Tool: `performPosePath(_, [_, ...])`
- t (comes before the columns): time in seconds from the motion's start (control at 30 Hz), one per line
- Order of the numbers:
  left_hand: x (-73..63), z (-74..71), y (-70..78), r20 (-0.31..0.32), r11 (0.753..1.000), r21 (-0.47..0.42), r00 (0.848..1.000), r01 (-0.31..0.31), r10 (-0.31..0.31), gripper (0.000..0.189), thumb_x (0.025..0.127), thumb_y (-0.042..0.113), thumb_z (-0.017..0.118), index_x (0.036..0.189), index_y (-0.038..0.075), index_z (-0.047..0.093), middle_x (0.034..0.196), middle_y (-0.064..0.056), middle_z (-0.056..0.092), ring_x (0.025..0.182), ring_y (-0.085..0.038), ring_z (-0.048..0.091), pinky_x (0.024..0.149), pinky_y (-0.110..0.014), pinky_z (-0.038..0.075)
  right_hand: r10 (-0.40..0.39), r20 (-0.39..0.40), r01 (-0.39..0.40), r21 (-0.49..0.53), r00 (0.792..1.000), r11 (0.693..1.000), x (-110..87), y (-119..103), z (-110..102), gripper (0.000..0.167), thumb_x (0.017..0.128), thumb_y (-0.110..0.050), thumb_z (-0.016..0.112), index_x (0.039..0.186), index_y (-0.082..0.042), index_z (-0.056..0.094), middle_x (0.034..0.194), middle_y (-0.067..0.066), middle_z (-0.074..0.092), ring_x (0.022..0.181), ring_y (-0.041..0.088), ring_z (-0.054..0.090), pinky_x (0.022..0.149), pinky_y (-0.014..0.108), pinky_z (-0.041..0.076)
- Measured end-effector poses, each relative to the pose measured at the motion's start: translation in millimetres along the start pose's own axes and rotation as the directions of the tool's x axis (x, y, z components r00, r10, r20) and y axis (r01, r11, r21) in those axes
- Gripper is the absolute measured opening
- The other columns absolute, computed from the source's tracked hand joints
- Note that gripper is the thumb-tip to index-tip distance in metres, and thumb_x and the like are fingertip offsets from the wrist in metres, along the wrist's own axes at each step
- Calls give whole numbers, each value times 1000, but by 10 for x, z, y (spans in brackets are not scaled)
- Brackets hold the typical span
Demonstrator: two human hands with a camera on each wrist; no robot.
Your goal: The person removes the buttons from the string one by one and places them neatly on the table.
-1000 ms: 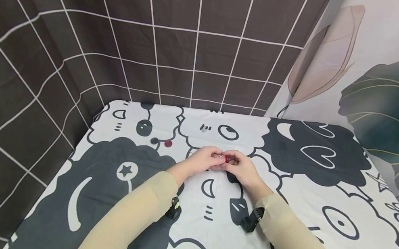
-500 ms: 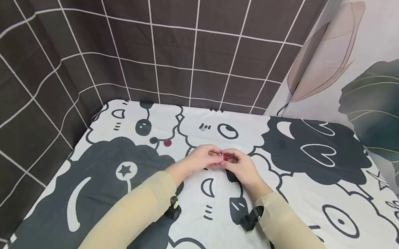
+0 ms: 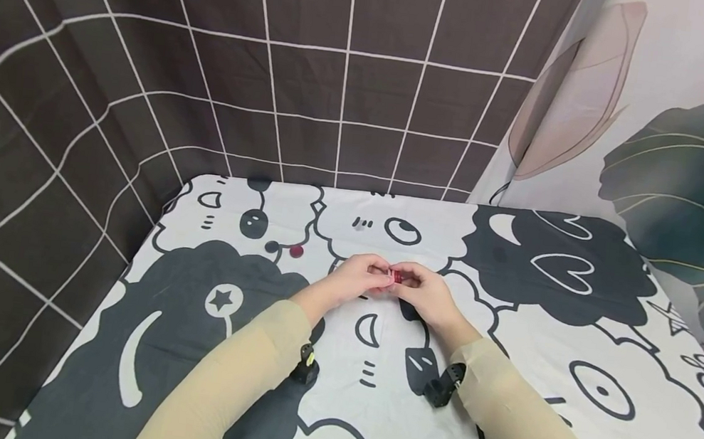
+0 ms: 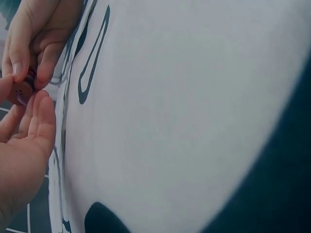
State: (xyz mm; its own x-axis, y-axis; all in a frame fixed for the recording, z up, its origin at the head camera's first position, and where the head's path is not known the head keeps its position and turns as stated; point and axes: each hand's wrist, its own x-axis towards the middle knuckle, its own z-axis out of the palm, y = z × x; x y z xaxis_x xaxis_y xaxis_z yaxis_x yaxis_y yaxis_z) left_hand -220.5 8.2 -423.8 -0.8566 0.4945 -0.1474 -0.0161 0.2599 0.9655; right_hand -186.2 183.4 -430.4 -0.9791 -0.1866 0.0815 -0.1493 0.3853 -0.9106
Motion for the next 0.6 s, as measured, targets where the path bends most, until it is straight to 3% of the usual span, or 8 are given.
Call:
performPosePath(0.27, [19,-22,-43,10,1000,-8,1000,-1,1,28,87,12,67,111,-1,62,94,-8,65,82,-15,63,75,-27,53,12,-13,-12,-44,1000,999,40,111,-24,36,81,-17,74,112,-3,64,97,9,65,80,17,60,69,23,48])
performPosePath(0.6, [25,-40,-73,4,1000,20,1000,-8,8,30,85,14,68,111,-2,63,94,-6,66,83,-14,64,74,-25,53,35,-11,-35,-72,999,997,41,109,-33,36,81,-18,73,114,-4,64,96,9,66,78,17,59,68,24,47])
